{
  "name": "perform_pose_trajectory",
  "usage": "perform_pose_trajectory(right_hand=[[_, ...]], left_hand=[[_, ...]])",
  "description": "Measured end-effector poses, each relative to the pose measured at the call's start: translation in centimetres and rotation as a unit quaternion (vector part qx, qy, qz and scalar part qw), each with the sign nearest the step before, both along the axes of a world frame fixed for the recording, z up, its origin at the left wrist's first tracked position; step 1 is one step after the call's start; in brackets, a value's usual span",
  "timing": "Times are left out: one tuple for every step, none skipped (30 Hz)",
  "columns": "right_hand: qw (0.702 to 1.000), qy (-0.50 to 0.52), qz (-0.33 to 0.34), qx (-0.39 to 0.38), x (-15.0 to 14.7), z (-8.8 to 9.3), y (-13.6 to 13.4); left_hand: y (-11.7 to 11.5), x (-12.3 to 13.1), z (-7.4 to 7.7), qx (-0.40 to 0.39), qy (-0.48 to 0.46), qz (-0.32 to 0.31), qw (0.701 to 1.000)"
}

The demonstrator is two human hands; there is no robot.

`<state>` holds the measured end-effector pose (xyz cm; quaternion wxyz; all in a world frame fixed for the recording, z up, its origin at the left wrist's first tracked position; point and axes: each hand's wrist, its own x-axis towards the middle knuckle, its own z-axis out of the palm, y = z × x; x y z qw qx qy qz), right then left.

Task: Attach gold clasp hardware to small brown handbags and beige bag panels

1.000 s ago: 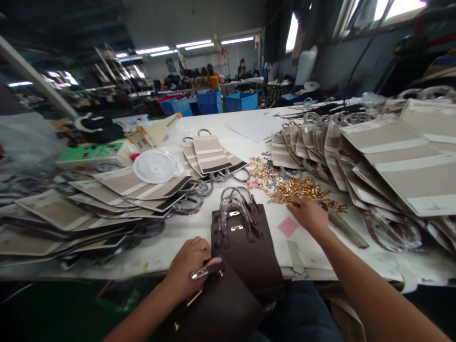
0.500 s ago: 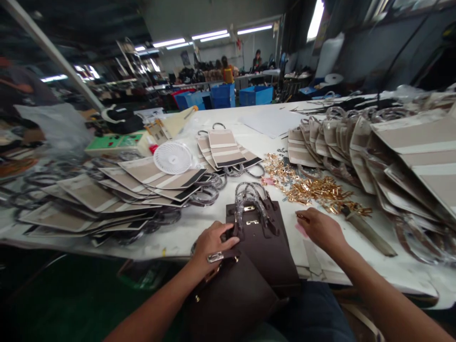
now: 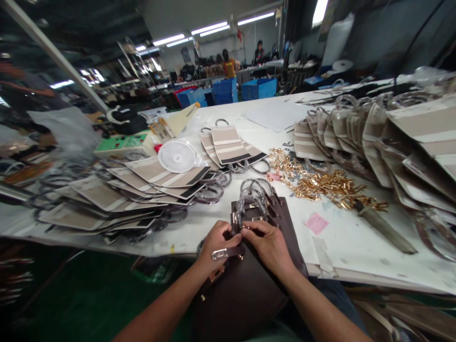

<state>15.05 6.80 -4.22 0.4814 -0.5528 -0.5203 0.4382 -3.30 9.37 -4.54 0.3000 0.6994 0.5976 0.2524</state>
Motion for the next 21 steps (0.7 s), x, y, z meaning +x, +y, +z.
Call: perform_pose_trajectory(right_hand=[[1.0, -0.007, -0.007, 0.003, -0.2, -0.4, 0.1], [1.0, -0.017, -0.009, 0.007, -0.2, -0.7, 0.1], [1.0, -0.029, -0.008, 0.01, -0.1, -0.9, 0.2], [0.999, -0.039, -0.006, 0.011, 0.0, -1.0, 0.3], [0.999, -0.047, -0.002, 0.01, 0.1, -1.0, 0.3], [0.999, -0.051, 0.002, 0.01, 0.2, -1.0, 0.3], [0.999, -0.053, 0.007, 0.011, 0.1, -0.9, 0.2], [0.998, -0.053, 0.013, 0.011, 0.1, -0.8, 0.2], [0.998, -0.052, 0.019, 0.011, 0.0, -0.7, 0.1], [0.998, -0.051, 0.022, 0.011, -0.1, -0.6, 0.1], [0.999, -0.049, 0.023, 0.01, -0.2, -0.5, 0.0], [0.999, -0.046, 0.02, 0.007, -0.2, -0.4, 0.0], [0.999, -0.043, 0.018, 0.004, -0.1, -0.3, -0.1], [0.999, -0.04, 0.016, 0.003, 0.0, -0.1, -0.1], [0.999, -0.038, 0.015, 0.005, 0.2, 0.0, -0.1], [0.999, -0.036, 0.016, 0.009, 0.4, 0.2, -0.1], [0.999, -0.034, 0.014, 0.015, 0.6, 0.4, -0.1], [0.999, -0.033, 0.01, 0.022, 0.8, 0.6, -0.1], [0.999, -0.035, 0.003, 0.029, 1.0, 0.7, -0.1], [0.999, -0.039, -0.005, 0.035, 1.2, 0.9, -0.1], [0.998, -0.045, -0.015, 0.04, 1.4, 1.0, -0.1]], left_hand=[[0.0, 0.0, 0.2, 0.001, 0.035, -0.001, 0.999], [0.0, -0.1, 0.4, 0.001, 0.071, -0.006, 0.997], [0.1, -0.1, 0.7, 0.0, 0.105, -0.013, 0.994], [0.1, -0.3, 1.1, -0.001, 0.132, -0.02, 0.991], [0.2, -0.4, 1.4, -0.003, 0.152, -0.026, 0.988], [0.2, -0.6, 1.8, -0.006, 0.166, -0.032, 0.986], [0.3, -0.7, 2.1, -0.009, 0.176, -0.036, 0.984], [0.3, -0.9, 2.5, -0.013, 0.187, -0.042, 0.981], [0.4, -1.0, 2.8, -0.017, 0.196, -0.045, 0.979], [0.4, -1.1, 3.0, -0.021, 0.204, -0.047, 0.978], [0.4, -1.2, 3.2, -0.025, 0.211, -0.048, 0.976], [0.4, -1.2, 3.3, -0.03, 0.208, -0.047, 0.976], [0.3, -1.2, 3.4, -0.036, 0.191, -0.043, 0.98], [0.3, -1.2, 3.4, -0.041, 0.152, -0.037, 0.987], [0.4, -1.1, 3.5, -0.044, 0.099, -0.027, 0.994], [0.4, -0.9, 3.5, -0.045, 0.039, -0.016, 0.998], [0.5, -0.7, 3.5, -0.046, -0.017, -0.005, 0.999], [0.6, -0.4, 3.6, -0.044, -0.061, 0.003, 0.997], [0.7, 0.0, 3.7, -0.044, -0.087, 0.007, 0.995], [0.8, 0.4, 3.8, -0.045, -0.103, 0.009, 0.994], [0.9, 0.7, 3.9, -0.048, -0.113, 0.008, 0.992]])
